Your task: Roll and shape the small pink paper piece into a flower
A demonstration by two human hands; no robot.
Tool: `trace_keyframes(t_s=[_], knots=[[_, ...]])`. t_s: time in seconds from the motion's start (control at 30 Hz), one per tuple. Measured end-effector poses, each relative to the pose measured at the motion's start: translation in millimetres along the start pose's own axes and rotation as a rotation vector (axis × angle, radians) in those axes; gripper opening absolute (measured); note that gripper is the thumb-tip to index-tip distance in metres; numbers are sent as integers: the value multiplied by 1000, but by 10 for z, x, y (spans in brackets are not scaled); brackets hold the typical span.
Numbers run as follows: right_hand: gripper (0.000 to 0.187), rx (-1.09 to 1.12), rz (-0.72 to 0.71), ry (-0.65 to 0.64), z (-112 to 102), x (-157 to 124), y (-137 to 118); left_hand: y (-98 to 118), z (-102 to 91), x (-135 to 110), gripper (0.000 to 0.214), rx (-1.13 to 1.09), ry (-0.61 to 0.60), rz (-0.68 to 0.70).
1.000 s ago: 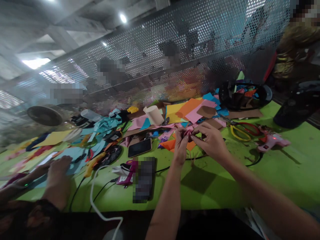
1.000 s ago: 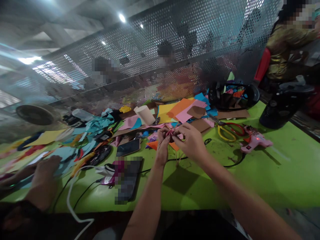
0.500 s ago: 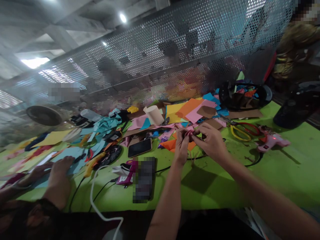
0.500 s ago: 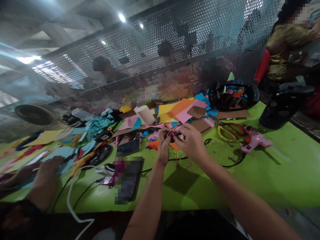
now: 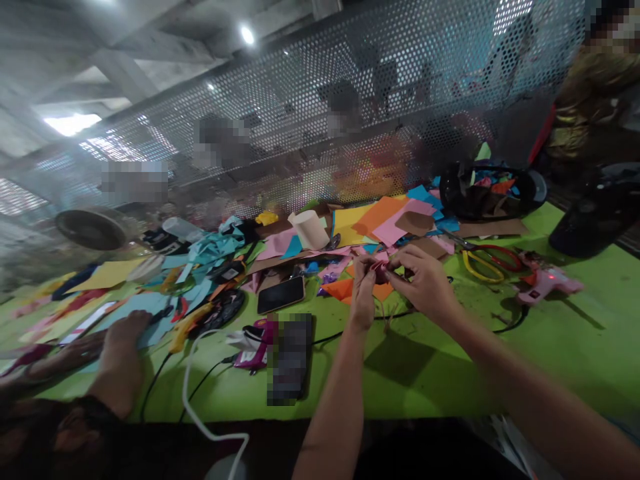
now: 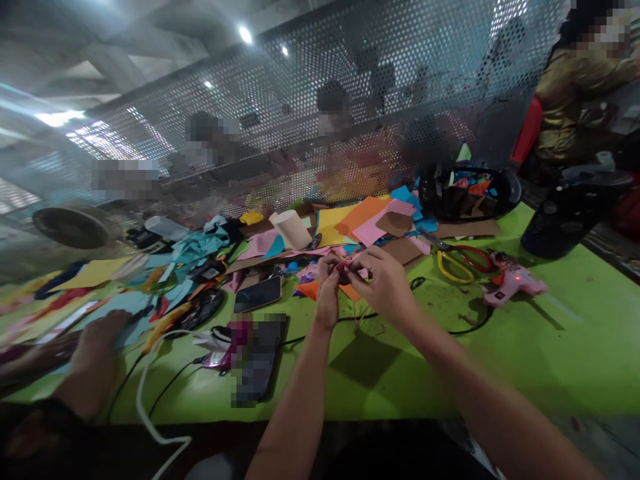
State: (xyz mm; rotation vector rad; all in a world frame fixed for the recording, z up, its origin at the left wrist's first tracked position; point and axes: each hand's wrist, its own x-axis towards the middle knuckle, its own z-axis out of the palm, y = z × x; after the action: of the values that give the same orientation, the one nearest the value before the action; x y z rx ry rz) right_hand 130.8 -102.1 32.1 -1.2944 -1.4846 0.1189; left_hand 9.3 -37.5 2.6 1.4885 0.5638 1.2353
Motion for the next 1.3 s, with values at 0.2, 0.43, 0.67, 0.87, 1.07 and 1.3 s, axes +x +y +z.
trace_keyframes(t_s=[0.2,0.43,0.67,0.87,1.07,1.3], knots=[[8,27,29,6,0,-5,-15,-18,-2,-15,17,42,1,2],[8,39,126,42,25,-22,-35,-58,-30,-58,14,224,-47,109],[8,83,181,82,45,-27,-24,-56,-51,-77,16,311,-80,135],[11,92,193,107,74,-38,-21,-68,-40,-80,17,296,-79,117],[12,23,72,92,83,-35,-20,-23,16,-46,14,131,-20,77],[11,-45,-40,55,53,-20,13,-24,10,-14,14,17,-7,2]])
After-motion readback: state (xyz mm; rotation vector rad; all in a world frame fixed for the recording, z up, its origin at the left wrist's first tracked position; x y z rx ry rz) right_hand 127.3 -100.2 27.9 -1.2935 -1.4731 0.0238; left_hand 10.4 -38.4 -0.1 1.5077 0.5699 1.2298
